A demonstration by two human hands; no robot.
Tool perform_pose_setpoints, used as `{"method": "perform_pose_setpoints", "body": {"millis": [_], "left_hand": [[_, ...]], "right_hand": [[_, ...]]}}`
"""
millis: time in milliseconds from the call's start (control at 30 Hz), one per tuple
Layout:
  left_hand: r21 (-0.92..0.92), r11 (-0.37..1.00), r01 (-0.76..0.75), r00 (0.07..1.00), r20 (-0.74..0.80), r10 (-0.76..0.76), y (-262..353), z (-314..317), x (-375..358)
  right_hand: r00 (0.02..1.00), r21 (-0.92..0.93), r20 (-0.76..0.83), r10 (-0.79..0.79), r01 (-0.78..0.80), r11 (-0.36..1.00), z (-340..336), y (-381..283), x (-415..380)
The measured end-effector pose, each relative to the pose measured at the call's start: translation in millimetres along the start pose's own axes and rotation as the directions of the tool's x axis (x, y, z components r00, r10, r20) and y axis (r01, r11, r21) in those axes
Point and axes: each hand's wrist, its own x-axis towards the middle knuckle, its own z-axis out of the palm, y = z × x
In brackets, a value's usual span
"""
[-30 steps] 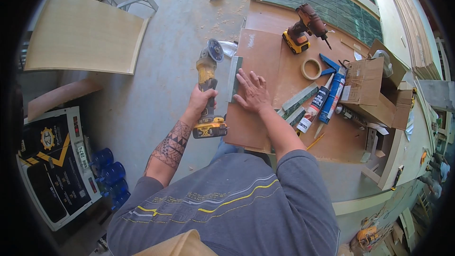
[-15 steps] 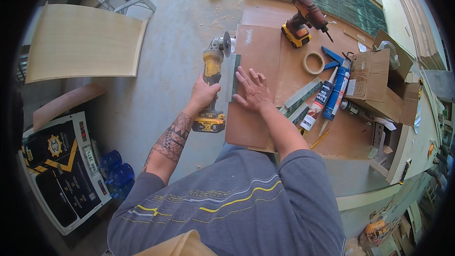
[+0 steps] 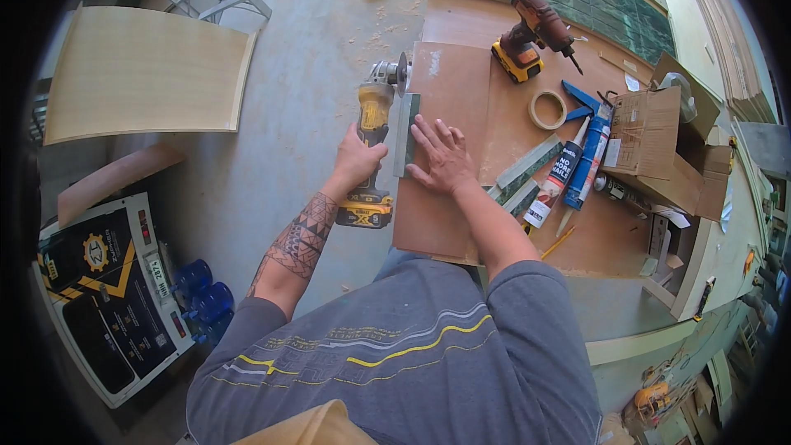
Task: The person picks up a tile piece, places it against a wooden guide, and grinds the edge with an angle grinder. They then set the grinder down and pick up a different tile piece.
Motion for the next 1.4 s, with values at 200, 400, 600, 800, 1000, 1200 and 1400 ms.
{"method": "perform_pose_setpoints", "body": {"millis": [200, 400, 600, 800, 1000, 1200, 1400], "left_hand": [[0.004, 1.000, -0.002, 1.000, 0.001, 0.002, -5.5, 3.4, 1.2], [-0.002, 1.000, -0.001, 1.000, -0.005, 0.001, -7.3, 5.3, 1.2], [0.004, 1.000, -0.013, 1.000, -0.015, 0.013, -7.5, 6.2, 0.3], [-0.007, 1.000, -0.001, 1.000, -0.001, 0.001, -4.7, 6.7, -1.5], [-0.010, 1.000, -0.006, 1.000, 0.004, 0.006, -2.6, 7.5, 0.0], [-0.011, 1.000, 0.002, 1.000, 0.003, -0.002, -1.4, 9.0, 0.2], [-0.020, 1.000, -0.013, 1.000, -0.004, 0.013, -1.1, 9.3, -0.5]], "right_hand": [[1.000, 0.002, 0.012, 0.009, -0.009, 1.000, -1.6, -1.0, 0.4], [1.000, 0.015, 0.024, 0.014, -0.014, 1.000, -1.6, -0.7, 0.3], [1.000, 0.032, 0.022, 0.021, -0.022, 0.999, 0.3, -0.1, 0.0], [0.999, 0.054, 0.010, 0.041, -0.041, 0.998, 1.6, -0.3, -1.3], [0.999, 0.072, 0.007, 0.052, -0.052, 0.996, 1.3, -2.5, -0.8], [0.999, 0.062, 0.003, 0.044, -0.044, 0.997, -0.1, -3.5, -1.9], [0.999, 0.056, 0.008, 0.045, -0.045, 0.997, -1.0, -4.1, -1.2]]}}
